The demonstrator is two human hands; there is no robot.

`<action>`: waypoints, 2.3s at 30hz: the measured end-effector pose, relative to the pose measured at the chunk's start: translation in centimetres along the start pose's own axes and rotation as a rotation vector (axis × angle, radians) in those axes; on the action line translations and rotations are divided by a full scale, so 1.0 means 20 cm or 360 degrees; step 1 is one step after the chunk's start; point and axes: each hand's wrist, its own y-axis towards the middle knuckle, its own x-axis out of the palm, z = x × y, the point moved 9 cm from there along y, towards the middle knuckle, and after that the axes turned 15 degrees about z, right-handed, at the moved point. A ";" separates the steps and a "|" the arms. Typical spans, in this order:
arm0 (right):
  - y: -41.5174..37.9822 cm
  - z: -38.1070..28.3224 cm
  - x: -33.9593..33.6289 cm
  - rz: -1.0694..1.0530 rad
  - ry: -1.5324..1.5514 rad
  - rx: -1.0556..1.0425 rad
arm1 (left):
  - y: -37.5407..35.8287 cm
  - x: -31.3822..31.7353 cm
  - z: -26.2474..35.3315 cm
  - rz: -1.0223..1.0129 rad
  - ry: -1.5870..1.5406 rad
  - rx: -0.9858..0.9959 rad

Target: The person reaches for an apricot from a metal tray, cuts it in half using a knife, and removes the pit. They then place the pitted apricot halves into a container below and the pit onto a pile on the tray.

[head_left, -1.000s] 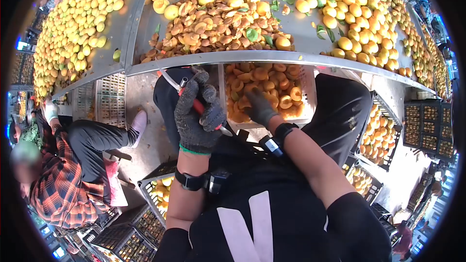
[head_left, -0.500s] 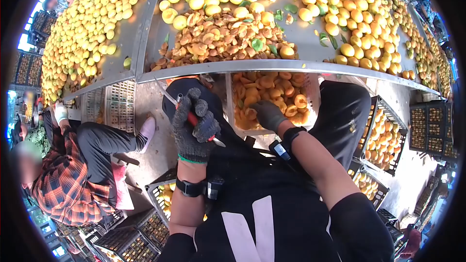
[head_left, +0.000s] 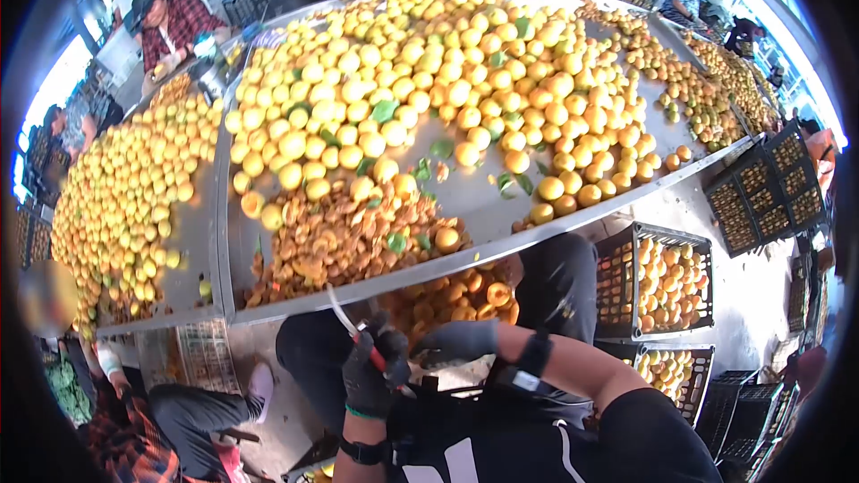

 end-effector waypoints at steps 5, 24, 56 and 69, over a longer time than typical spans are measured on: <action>-0.25 -0.13 -0.94 0.0700 0.0191 0.0222 | 0.04 0.00 -0.12 0.0190 0.0224 -0.0182; -0.40 0.27 -2.42 0.2186 -0.1632 0.1236 | 0.14 -0.07 -0.18 0.0568 0.1038 -0.0005; -0.54 0.14 -2.20 0.2047 -0.1233 0.0475 | 0.18 -0.22 -0.27 0.0523 0.1003 -0.0145; -0.07 0.12 -1.33 0.1085 -0.1562 0.0443 | 0.11 -0.11 -0.24 0.0271 0.0941 -0.0073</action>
